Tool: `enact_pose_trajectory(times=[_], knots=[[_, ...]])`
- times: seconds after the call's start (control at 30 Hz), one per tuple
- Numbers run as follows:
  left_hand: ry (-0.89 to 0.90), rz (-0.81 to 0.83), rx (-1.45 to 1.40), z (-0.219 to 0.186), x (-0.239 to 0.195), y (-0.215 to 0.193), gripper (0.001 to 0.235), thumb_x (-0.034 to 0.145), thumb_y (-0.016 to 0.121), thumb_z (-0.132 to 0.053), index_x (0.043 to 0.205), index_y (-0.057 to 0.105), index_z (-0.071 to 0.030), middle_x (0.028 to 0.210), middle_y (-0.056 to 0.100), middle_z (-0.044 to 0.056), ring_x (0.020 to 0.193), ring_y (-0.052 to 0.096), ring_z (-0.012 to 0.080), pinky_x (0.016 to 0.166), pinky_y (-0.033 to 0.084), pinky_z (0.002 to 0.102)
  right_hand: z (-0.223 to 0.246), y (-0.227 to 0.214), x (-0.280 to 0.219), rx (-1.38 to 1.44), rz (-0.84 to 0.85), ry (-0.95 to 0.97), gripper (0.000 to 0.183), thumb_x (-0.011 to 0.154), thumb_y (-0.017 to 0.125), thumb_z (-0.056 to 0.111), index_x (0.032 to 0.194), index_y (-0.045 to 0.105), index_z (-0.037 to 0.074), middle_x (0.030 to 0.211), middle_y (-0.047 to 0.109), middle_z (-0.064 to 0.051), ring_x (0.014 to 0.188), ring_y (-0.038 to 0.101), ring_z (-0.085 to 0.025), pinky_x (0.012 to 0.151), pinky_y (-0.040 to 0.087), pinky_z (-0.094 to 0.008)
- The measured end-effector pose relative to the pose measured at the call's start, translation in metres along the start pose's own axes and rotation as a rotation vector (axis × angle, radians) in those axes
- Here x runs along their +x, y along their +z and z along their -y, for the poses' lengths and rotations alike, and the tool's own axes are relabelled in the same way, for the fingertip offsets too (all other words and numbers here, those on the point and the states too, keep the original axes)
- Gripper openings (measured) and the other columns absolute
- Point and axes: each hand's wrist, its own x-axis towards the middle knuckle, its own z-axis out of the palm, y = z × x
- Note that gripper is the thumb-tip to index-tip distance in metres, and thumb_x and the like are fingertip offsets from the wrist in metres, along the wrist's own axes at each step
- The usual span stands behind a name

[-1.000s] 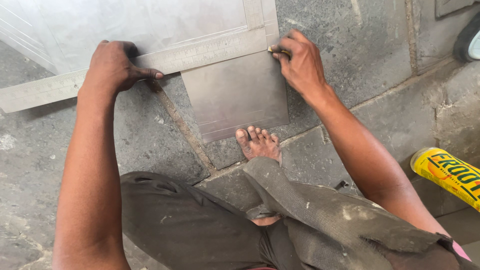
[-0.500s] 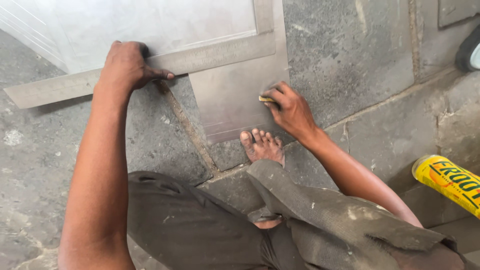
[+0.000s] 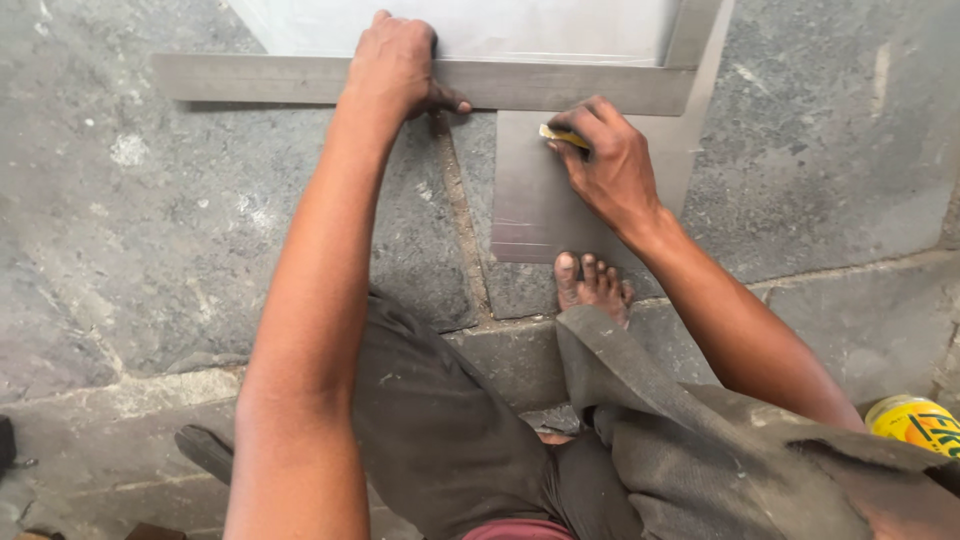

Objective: The person uses a square ruler and a marking tool to draw lines on L-shaped metal sheets while sitting on the floor.

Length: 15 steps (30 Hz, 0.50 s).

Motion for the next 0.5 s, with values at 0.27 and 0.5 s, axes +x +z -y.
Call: enact_pose_trajectory(times=[0.27, 0.5], knots=[[-0.060, 0.032, 0.035, -0.005, 0.001, -0.003, 0.068, 0.050, 0.102, -0.053, 0.079, 0.071, 0.001, 0.086, 0.072, 0.020, 0.098, 0.063, 0.0413, 0.085, 0.051, 0.048, -0.006, 0.016, -0.001, -0.033, -0.060, 0.003, 0.014, 0.095, 0.079, 0.003, 0.107, 0.072, 0.002, 0.107, 0.070, -0.012, 0.091, 0.075, -0.026, 0.076, 0.062, -0.033], [-0.068, 0.037, 0.043, -0.007, 0.000, -0.004, 0.071, 0.050, 0.102, -0.056, 0.080, 0.071, 0.001, 0.087, 0.072, 0.020, 0.099, 0.065, 0.0405, 0.085, 0.051, 0.048, -0.015, 0.013, -0.004, -0.055, -0.065, -0.029, 0.015, 0.094, 0.080, 0.003, 0.107, 0.073, 0.001, 0.105, 0.071, -0.012, 0.091, 0.075, -0.026, 0.077, 0.063, -0.033]])
